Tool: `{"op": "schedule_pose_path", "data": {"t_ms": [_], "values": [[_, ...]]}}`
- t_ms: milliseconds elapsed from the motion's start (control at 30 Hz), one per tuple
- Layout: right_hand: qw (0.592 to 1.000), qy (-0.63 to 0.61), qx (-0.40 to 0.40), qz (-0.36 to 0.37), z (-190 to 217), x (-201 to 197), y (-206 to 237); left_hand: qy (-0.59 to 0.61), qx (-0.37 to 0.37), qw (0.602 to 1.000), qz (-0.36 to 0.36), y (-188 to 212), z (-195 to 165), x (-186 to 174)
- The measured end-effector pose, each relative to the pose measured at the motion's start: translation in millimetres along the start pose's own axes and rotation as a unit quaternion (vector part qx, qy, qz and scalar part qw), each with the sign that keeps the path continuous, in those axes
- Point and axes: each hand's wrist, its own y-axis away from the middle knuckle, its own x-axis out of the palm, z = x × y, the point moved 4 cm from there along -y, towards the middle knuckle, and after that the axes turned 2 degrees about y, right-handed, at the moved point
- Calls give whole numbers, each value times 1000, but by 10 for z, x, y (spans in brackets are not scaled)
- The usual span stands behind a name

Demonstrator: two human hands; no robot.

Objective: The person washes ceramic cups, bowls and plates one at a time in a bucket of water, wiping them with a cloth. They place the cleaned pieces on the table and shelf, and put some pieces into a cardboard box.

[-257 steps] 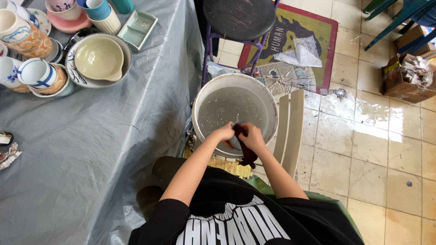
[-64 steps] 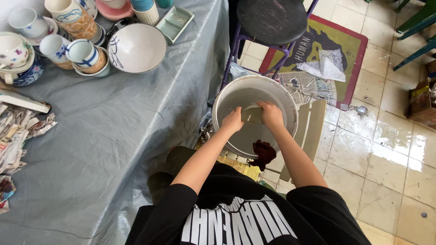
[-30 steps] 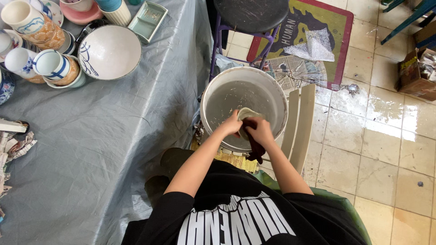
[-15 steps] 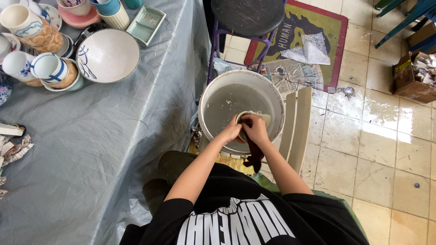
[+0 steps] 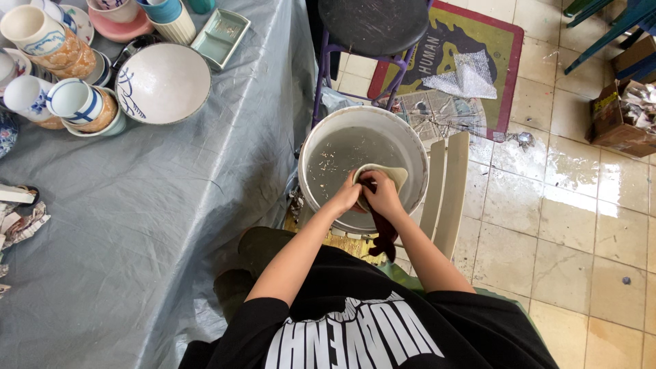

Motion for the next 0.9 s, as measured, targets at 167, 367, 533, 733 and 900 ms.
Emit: {"op": "schedule_pose_path", "data": {"t_ms": [167,367,533,733,900], "values": [[982,-20,40,183,-65,-37,-51,-2,55,996,-70,-22,-60,-91],[980,159,-46,110,-175,-181,38,-271,104,940,-180,150,-165,-133],[961,173,93,194,-478,-195,288,-302,211,893,-257,283,-408,-251],[979,185,-28,-79,15,-503,167,-457,287,820,-191,378,-720,-272],[959,170,-124,-191,802,-892,-60,-550,432,692,-179,473,-1009,-157]]}}
